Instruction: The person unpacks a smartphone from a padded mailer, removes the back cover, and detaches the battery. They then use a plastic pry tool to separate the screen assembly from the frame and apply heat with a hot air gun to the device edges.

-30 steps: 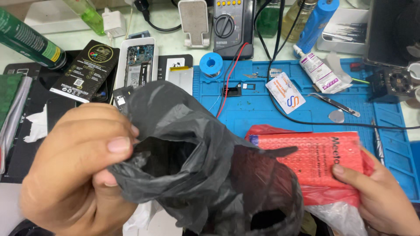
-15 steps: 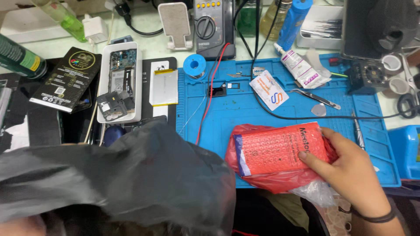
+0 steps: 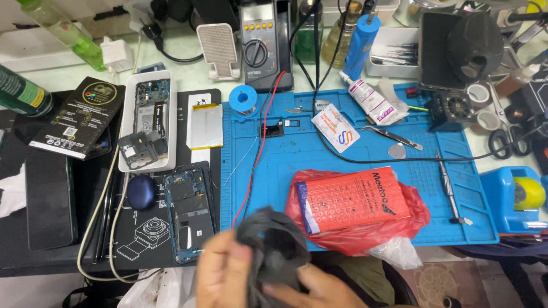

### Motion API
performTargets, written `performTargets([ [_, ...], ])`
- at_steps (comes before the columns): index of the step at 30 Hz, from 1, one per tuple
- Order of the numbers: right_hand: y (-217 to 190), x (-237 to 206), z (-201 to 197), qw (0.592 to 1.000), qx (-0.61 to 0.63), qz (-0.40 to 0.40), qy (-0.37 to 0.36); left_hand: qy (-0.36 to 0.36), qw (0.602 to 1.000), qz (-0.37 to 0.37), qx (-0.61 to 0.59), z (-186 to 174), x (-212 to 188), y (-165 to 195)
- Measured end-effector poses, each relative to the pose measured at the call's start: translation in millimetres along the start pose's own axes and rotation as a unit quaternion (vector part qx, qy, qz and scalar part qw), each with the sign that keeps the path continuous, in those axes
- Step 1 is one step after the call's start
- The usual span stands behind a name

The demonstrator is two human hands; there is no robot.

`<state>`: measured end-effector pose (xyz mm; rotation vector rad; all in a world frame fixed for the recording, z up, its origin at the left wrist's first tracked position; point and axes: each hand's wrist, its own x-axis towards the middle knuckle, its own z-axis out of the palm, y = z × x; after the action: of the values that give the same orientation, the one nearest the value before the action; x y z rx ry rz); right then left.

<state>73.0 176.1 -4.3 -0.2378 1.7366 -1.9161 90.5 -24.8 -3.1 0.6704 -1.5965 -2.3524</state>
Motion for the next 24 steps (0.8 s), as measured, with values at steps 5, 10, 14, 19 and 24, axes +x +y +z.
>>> performTargets([
  [5, 7, -11, -40, 0.977, -0.119, -0.165, -0.056, -0.465, 0.785, 0.321, 0.256, -22, 0, -13],
  [10, 42, -17, -51, 0.978, -0.065, -0.102, -0.167, -0.439, 0.87, 0.073, 0.211, -35, -14, -29],
  [14, 66, -33, -66, 0.989, 0.012, 0.022, -0.147, -0.402, 0.894, 0.103, 0.168, -49, -21, -19],
  [19, 119, -28, -45, 0.996, -0.005, 0.081, -0.041, -0.379, 0.912, 0.038, 0.151, -48, -39, 10],
  [24, 99, -7, -18, 0.891, -0.321, -0.298, -0.115, -0.388, 0.913, 0.018, 0.121, -87, -48, 23],
])
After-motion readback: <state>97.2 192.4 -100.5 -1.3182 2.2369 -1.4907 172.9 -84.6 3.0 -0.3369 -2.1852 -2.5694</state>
